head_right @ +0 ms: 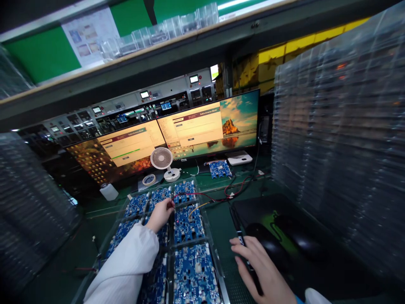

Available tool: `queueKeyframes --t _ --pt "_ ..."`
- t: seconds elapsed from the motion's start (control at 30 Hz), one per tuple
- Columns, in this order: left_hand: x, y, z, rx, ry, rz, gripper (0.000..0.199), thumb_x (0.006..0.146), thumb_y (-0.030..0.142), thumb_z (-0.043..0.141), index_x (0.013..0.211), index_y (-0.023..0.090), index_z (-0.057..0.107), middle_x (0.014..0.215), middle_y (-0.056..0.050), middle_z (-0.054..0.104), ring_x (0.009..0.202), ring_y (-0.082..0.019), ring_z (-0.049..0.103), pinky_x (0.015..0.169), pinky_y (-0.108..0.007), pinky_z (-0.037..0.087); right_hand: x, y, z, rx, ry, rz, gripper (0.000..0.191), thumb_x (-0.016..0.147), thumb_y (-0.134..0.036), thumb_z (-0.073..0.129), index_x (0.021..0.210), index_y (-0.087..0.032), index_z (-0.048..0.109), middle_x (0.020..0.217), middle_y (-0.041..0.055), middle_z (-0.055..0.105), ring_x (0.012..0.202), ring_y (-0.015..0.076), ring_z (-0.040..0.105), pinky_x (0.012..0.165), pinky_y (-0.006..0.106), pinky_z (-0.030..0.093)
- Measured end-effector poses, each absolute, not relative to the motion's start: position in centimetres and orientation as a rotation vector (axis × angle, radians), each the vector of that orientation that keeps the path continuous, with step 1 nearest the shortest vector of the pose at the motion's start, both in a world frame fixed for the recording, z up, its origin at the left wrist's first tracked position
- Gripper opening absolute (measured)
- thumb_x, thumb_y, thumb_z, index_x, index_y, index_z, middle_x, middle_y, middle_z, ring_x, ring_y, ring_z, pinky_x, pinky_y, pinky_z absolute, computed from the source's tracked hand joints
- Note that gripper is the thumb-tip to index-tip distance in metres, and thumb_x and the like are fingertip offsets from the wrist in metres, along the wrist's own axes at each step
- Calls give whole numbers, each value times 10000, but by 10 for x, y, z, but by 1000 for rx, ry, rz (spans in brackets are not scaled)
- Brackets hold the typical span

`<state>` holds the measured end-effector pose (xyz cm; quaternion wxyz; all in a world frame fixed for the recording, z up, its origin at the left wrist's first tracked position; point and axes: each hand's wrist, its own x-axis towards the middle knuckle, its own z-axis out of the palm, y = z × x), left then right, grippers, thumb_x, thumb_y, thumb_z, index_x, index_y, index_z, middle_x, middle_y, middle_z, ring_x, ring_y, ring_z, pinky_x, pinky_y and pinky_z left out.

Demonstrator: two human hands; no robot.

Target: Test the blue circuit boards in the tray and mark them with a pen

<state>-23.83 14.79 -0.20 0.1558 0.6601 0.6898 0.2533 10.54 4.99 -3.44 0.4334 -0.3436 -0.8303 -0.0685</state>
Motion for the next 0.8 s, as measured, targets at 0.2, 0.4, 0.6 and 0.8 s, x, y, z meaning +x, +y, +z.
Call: queueKeyframes --t 0.2,0.4,0.6,0.8 --pt "-240 149 -5 1944 1984 670 198 726 11 542 822 180 581 787 11 641 760 -119 567 735 -215 393 105 51 -33 -855 -2053 -156 238 912 -249 453 1142 -229 510 1105 35 648 1111 163 572 901 291 531" --pt "-240 152 -4 2026 1991 584 231 689 3 537 825 185 583 789 11 654 769 -126 589 719 -215 400 107 51 -38 -869 -2085 -155 241 912 -242 446 1144 -208 504 1113 71 642 1120 169 567 915 299 526" --pt "-236 156 -3 2077 2001 481 261 637 18 561 823 199 592 746 28 666 763 -140 610 735 -227 411 109 53 -45 -895 -2097 -129 268 902 -255 470 1164 -216 507 1146 61 634 1144 172 556 947 292 511" --pt "-231 150 3 2106 2098 459 243 707 50 514 879 202 593 798 -10 665 813 -177 604 757 -270 403 110 55 -48 -918 -2081 -114 265 898 -265 487 1159 -226 511 1136 45 642 1135 181 568 950 300 514"
